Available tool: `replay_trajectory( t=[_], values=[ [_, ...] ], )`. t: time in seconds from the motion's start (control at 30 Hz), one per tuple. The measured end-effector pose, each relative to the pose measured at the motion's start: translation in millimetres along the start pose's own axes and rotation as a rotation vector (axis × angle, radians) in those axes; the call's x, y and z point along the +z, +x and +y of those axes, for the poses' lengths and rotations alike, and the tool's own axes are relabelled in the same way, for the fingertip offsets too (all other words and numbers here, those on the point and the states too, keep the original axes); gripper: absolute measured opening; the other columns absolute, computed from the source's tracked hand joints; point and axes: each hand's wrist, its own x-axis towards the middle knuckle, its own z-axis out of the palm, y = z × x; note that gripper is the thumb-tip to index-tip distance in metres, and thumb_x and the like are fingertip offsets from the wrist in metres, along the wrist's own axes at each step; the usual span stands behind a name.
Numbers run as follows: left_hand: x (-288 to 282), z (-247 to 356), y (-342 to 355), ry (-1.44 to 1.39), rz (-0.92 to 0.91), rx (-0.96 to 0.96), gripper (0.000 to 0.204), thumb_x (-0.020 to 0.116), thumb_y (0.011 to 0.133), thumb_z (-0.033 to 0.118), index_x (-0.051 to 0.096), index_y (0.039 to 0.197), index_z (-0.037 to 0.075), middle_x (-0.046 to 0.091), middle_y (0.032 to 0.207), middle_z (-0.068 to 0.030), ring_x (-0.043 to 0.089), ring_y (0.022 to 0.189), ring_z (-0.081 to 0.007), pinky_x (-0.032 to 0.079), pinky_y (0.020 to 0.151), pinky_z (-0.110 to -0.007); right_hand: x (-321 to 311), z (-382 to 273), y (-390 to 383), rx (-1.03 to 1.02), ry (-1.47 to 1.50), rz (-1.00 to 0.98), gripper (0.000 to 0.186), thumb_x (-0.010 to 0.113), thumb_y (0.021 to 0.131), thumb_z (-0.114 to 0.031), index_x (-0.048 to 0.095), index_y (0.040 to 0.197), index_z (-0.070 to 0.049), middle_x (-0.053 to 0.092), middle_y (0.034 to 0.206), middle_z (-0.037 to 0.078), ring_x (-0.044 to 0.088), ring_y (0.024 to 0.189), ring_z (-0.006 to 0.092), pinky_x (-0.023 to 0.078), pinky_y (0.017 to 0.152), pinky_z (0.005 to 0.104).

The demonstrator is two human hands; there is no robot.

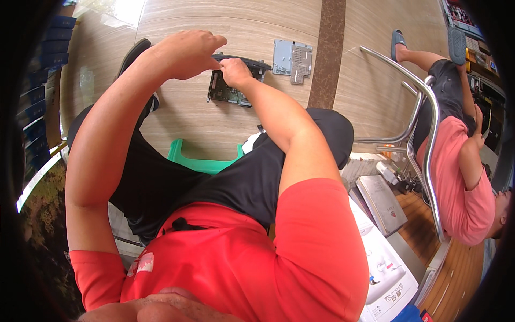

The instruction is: The person disassembles an electronic device, prying and loosening parts of the casing and circuit board with a screwdriver.

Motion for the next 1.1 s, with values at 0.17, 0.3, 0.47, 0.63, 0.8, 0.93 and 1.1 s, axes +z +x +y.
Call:
replay_trajectory(
  t=[0.17, 0.3, 0.47, 0.63, 0.8, 0.93, 1.1],
  values=[
    [-3, 5, 2, -0.005, -0.015, 0.003, 0.042, 0.070, 0.090, 0.028, 0.059, 0.122, 0.003, 0.068, 0.106, -0.0177, 0.064, 0.106, -0.0357, 0.051, 0.090, -0.045, 7, 15, 7, 0.029, 0.038, 0.084, 0.024, 0.060, 0.093, -0.024, 0.068, 0.103, -0.003, 0.068, 0.104, 0.026, 0.065, 0.103, 0.0411, 0.052, 0.090, 0.0495],
    [-1, 3, 1, 0.004, -0.025, -0.016, 0.042, 0.070, 0.091, 0.028, 0.059, 0.122, 0.003, 0.069, 0.106, -0.0172, 0.064, 0.106, -0.0355, 0.052, 0.090, -0.045, 2, 1, 4, 0.100, -0.075, 0.057, 0.022, 0.060, 0.093, -0.022, 0.069, 0.103, -0.004, 0.069, 0.104, 0.024, 0.065, 0.103, 0.0406, 0.053, 0.089, 0.0504],
    [0, 3, 2, 0.016, -0.025, -0.008, 0.042, 0.069, 0.092, 0.029, 0.059, 0.122, 0.003, 0.069, 0.106, -0.0172, 0.065, 0.105, -0.0355, 0.052, 0.089, -0.045, -4, -3, -1, 0.061, -0.086, 0.042, 0.021, 0.058, 0.093, -0.022, 0.070, 0.104, -0.009, 0.070, 0.104, 0.021, 0.065, 0.103, 0.0392, 0.052, 0.090, 0.0486],
    [-4, 4, 0, -0.003, -0.043, -0.022, 0.039, 0.069, 0.091, 0.029, 0.060, 0.118, 0.003, 0.069, 0.104, -0.0182, 0.065, 0.104, -0.0359, 0.052, 0.088, -0.045, -3, -3, -3, 0.001, -0.066, 0.072, 0.022, 0.057, 0.094, -0.022, 0.071, 0.105, -0.011, 0.070, 0.105, 0.020, 0.065, 0.104, 0.0385, 0.051, 0.092, 0.0473],
    [-4, 4, 1, -0.014, -0.041, -0.017, 0.039, 0.070, 0.091, 0.029, 0.060, 0.118, 0.003, 0.069, 0.104, -0.0182, 0.065, 0.104, -0.0363, 0.052, 0.088, -0.046, 1, 5, 4, 0.082, -0.065, 0.057, 0.024, 0.060, 0.094, -0.025, 0.069, 0.107, -0.007, 0.069, 0.106, 0.022, 0.064, 0.105, 0.0396, 0.052, 0.091, 0.0480],
    [-3, 4, -1, -0.018, -0.024, -0.006, 0.040, 0.070, 0.091, 0.028, 0.059, 0.121, 0.003, 0.069, 0.105, -0.0181, 0.065, 0.105, -0.0360, 0.052, 0.089, -0.046, 2, 4, 5, 0.097, -0.070, 0.054, 0.024, 0.061, 0.093, -0.025, 0.067, 0.105, -0.006, 0.069, 0.105, 0.023, 0.064, 0.105, 0.0401, 0.052, 0.091, 0.0486],
    [-3, 4, -1, -0.013, -0.028, -0.011, 0.042, 0.070, 0.091, 0.027, 0.059, 0.123, 0.002, 0.069, 0.106, -0.0181, 0.065, 0.106, -0.0357, 0.052, 0.089, -0.045, 0, 3, 4, 0.119, -0.085, 0.046, 0.022, 0.054, 0.092, -0.018, 0.067, 0.103, -0.005, 0.068, 0.107, 0.024, 0.064, 0.105, 0.0403, 0.052, 0.092, 0.0490]
  ],
)
